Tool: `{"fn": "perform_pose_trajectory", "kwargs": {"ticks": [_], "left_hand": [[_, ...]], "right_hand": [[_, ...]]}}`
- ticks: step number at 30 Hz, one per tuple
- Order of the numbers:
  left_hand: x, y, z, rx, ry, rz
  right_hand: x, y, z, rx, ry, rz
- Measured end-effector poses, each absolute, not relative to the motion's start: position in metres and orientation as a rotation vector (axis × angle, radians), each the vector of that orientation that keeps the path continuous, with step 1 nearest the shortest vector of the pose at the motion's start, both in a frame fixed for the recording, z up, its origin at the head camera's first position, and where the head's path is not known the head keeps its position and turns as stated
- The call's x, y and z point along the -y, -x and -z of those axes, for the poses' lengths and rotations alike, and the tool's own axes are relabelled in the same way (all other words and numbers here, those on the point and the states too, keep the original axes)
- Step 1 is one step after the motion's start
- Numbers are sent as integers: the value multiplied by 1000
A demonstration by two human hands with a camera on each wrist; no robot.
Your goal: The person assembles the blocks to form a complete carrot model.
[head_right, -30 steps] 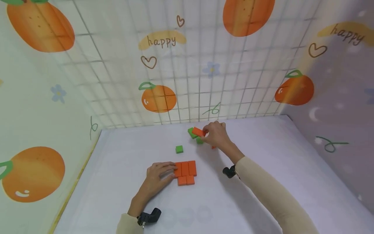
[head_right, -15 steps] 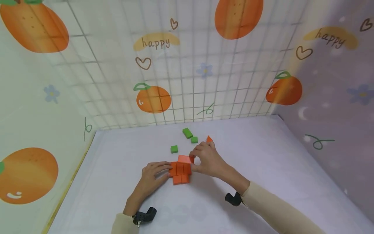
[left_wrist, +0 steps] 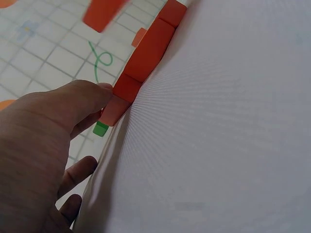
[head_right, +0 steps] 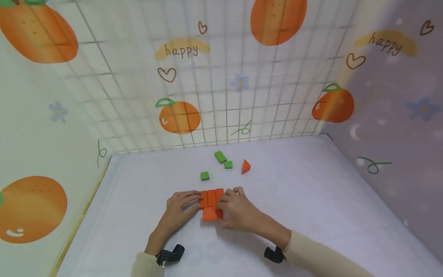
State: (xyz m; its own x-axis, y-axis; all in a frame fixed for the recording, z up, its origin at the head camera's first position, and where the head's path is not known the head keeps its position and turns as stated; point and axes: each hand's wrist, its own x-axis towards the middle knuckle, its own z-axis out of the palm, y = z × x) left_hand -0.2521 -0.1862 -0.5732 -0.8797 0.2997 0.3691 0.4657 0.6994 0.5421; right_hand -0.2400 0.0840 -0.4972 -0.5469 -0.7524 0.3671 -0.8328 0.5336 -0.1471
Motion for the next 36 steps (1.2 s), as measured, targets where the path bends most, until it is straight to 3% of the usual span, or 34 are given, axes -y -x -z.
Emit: {"fn": "perform_pose_trajectory", "kwargs": {"ticks": [22, 28, 36], "left_hand": [[184, 248, 566, 2685, 595, 943], [183, 247, 564, 2680, 591, 952], [183, 248, 567, 2677, 580, 945]], "right_hand": [[-95, 244, 512, 2670, -1271, -506], [-112, 268, 504, 2655, -1174, -561], [-144, 328, 488, 2679, -1046, -438]]}}
